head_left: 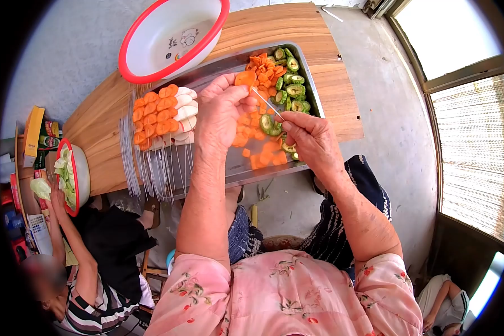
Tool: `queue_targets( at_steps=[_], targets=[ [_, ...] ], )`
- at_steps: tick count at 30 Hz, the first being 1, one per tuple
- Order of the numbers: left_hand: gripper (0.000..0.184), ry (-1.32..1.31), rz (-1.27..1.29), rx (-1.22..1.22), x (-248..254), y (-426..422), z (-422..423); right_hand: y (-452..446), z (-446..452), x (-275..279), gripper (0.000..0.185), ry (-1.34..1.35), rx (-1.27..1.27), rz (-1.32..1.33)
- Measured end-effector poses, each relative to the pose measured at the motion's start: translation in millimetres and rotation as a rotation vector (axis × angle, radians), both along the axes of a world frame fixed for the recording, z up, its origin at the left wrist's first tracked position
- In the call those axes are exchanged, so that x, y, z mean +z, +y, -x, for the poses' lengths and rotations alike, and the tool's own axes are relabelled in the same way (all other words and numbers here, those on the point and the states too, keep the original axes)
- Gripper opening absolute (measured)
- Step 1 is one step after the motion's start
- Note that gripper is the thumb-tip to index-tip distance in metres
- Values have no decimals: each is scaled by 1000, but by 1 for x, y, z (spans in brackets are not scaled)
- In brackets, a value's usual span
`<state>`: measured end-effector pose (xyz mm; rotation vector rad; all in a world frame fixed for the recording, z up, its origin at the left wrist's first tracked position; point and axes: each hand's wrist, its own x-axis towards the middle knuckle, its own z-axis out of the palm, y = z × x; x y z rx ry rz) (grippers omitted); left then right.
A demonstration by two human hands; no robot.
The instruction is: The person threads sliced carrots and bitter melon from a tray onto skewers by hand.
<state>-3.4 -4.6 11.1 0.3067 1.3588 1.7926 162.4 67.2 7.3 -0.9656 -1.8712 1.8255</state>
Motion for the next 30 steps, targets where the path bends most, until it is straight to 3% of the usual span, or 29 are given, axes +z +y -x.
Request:
queue_targets(
  at_steps=[11,20,30],
  targets=[
    [16,47,59,-69,-1,3,-9,2,-1,-6,18,54,-7,-60],
    [11,17,27,40,-3,6,-16,3,-2,2,18,-4,-1,165],
    [10,77,29,97,1,6,-18,5,-2,8,17,-8,1,198]
  ],
)
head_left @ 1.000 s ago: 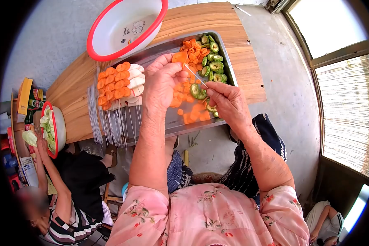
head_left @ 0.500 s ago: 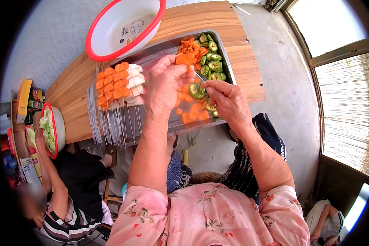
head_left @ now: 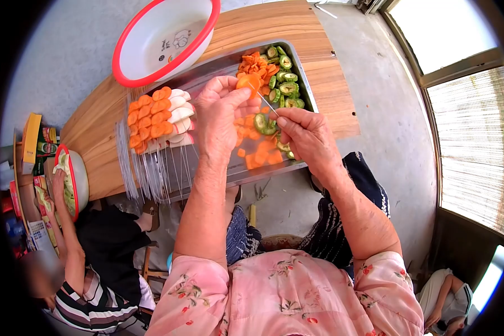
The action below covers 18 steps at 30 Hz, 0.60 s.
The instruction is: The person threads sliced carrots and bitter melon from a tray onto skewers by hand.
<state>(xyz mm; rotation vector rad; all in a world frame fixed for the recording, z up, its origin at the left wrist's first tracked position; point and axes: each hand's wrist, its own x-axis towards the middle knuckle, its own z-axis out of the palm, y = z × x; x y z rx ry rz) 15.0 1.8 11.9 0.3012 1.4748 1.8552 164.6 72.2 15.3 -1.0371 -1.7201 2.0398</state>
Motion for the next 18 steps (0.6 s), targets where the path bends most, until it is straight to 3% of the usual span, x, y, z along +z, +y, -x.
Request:
queue_targets(
  at_steps=[18],
  targets=[
    [10,4,42,-57,3,-1,0,8,-1,-6,17,39,33,-164]
  ],
)
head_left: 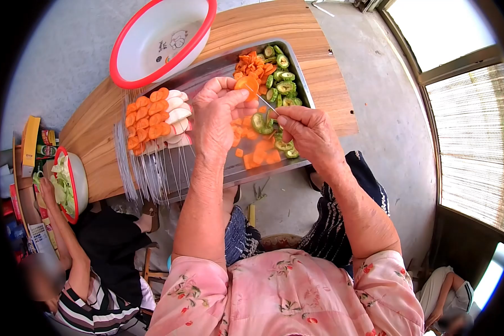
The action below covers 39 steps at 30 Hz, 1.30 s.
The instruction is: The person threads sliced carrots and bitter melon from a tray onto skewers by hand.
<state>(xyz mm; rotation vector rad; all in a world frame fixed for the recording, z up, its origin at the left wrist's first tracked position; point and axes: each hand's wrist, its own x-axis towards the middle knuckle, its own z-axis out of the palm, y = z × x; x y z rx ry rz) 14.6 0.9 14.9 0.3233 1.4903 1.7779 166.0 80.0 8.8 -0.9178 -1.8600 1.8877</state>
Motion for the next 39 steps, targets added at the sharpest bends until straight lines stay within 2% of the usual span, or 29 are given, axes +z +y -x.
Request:
queue_targets(
  at_steps=[16,20,23,29,32,35,39],
  targets=[
    [7,133,22,-7,-3,0,1,1,3,-4,15,-9,6,-57],
    [8,171,65,-121,-5,2,-8,0,8,-2,15,43,-25,-24],
    [12,46,-5,-90,2,2,-7,2,8,2,15,69,-52,168],
    [24,7,-79,-85,0,3,-5,1,8,5,15,43,-55,299],
    [23,17,-73,-139,-7,6,-8,-2,9,8,16,39,-49,351],
    [21,-16,-90,-19,-10,7,-9,-8,9,3,16,50,-73,256],
    [20,-74,-71,6,-9,4,-2,-10,3,3,17,-54,-12,240]
  ],
)
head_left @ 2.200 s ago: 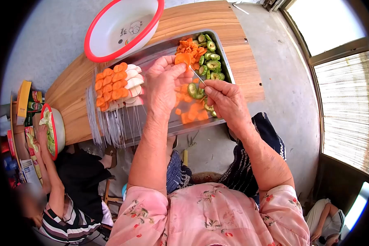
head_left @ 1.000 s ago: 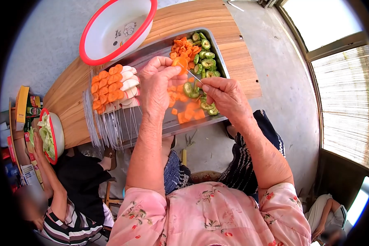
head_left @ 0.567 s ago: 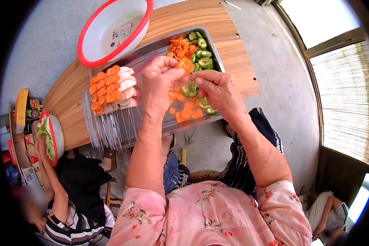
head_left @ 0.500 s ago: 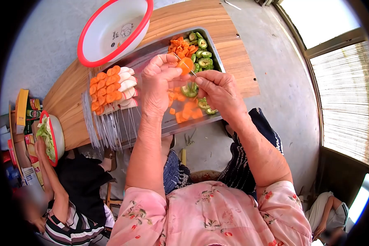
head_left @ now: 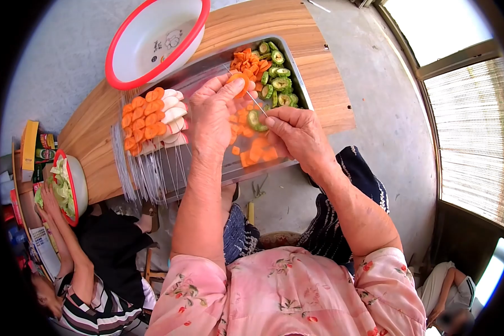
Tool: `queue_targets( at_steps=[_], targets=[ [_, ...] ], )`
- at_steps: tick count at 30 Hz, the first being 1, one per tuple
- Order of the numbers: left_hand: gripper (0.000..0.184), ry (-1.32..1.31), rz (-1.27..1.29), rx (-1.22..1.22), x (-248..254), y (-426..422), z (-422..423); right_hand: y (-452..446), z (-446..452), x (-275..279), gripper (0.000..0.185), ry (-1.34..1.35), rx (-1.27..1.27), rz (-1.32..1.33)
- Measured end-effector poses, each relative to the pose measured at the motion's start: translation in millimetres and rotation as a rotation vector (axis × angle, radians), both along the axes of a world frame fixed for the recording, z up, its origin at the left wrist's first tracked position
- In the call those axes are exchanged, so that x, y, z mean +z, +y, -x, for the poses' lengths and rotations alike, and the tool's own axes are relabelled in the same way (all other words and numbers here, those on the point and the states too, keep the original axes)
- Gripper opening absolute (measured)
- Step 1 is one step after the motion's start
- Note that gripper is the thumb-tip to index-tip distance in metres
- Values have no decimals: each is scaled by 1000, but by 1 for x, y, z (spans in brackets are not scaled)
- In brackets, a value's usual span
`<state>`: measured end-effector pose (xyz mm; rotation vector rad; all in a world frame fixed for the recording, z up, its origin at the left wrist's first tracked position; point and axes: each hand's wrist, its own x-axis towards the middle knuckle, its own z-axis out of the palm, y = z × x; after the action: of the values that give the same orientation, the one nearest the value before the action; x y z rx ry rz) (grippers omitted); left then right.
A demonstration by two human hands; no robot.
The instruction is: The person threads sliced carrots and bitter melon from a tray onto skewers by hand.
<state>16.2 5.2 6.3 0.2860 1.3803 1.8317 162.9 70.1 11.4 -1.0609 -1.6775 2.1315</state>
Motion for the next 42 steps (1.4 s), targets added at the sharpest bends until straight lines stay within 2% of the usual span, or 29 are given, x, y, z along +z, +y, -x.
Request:
queue_targets(
  at_steps=[8,12,16,17,20,23,26,30,33,39,42],
  targets=[
    [19,99,40,-184,-3,7,-11,6,2,1,18,58,-75,32],
    [24,146,5,-280,-15,12,-11,11,1,5,16,90,-127,60],
    [31,171,52,-170,-20,18,6,23,-2,11,17,135,-260,88],
    [30,297,159,-163,-35,19,17,27,-4,9,18,163,-280,81],
    [24,893,364,-151,-88,23,41,34,-8,12,17,169,-327,96],
    [24,1547,464,-143,-102,26,40,35,-9,13,17,161,-338,94],
    [24,1517,536,-180,-117,21,32,35,-10,13,16,167,-333,95],
    [24,1628,646,-199,-122,21,26,34,-10,11,16,172,-319,98],
    [23,1588,637,-153,-124,21,26,34,-11,10,17,173,-309,98],
    [22,1186,737,-123,-109,17,39,32,-13,12,18,113,-253,72],
    [13,730,504,-94,-92,17,48,31,-13,12,19,98,-228,49]
  ],
)
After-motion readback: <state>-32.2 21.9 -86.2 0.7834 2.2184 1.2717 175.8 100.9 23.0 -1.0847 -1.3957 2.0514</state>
